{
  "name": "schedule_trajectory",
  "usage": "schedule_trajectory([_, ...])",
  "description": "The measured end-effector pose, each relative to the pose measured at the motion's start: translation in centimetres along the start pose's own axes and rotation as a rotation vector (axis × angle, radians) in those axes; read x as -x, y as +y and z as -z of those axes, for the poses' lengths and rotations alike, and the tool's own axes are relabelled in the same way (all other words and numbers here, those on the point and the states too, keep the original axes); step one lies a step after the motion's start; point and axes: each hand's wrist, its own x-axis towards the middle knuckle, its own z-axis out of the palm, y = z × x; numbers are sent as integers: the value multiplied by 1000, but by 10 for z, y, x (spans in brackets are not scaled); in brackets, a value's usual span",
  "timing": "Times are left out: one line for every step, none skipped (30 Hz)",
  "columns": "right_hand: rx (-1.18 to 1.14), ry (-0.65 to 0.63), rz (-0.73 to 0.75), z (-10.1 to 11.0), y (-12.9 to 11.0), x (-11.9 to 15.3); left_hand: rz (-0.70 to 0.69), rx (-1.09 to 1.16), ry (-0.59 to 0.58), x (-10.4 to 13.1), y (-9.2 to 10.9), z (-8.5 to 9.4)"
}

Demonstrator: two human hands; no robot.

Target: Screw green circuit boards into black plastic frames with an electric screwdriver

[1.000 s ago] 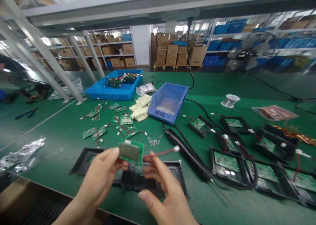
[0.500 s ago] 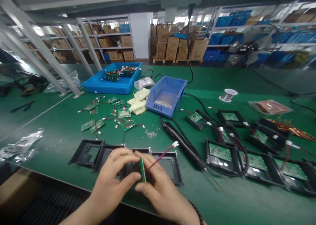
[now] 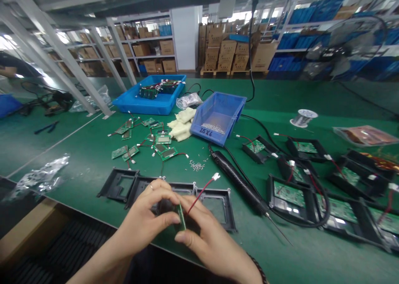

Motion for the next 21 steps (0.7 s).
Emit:
schedule_trajectory([2,-12,-5,0,1,1,-27,1,-1,0,0,0])
schedule_trajectory([3,-21,-12,0,2,2,-55,2,-4,1,0,1])
schedule_trajectory([2,-27,-17,0,3,4,-75,-1,-9,1,-1,1])
schedule_trajectory([-5,-34,-18,0,3,4,-91,-8,-14,2,-2,1])
schedule_trajectory([-19,-42,-15,1,3,5,-104,-21,-20,3,-3,2])
schedule_trajectory([-37,-54,-8,1,1,4,-117,-38,-28,3,-5,2])
schedule_trajectory([-57,-65,2,2,-1,3,-129,-57,-39,4,-6,3])
schedule_trajectory([-72,-78,10,3,-3,1,-140,-76,-49,4,-7,4])
schedule_trajectory([-80,-87,17,4,-6,-1,-149,-96,-57,4,-8,5])
schedule_trajectory([-82,-90,18,5,-9,-2,-156,-115,-63,4,-9,6])
schedule_trajectory([-81,-90,18,6,-10,-4,-160,-135,-66,3,-10,6])
schedule_trajectory([-77,-90,15,7,-10,-4,-166,-159,-69,2,-10,7])
schedule_trajectory([-73,-89,7,7,-9,-3,-176,-188,-73,2,-11,8])
schedule_trajectory([-67,-84,-5,7,-5,0,-195,-223,-83,1,-11,9])
schedule_trajectory([-57,-72,-26,7,0,5,-219,-265,-93,1,-11,10])
schedule_trajectory([-47,-58,-56,6,6,10,-248,-313,-101,2,-12,11])
schedule_trajectory([-40,-37,-90,6,13,16,-283,-358,-101,3,-13,11])
schedule_trajectory([-37,-20,-132,5,20,23,-323,-396,-99,5,-14,11])
schedule_trajectory([-48,-12,-172,4,27,29,-361,-427,-92,6,-15,11])
schedule_trajectory([-64,-7,-208,4,33,34,-392,-456,-87,8,-15,11])
schedule_trajectory([-84,-7,-251,5,38,38,-416,-485,-90,10,-16,11])
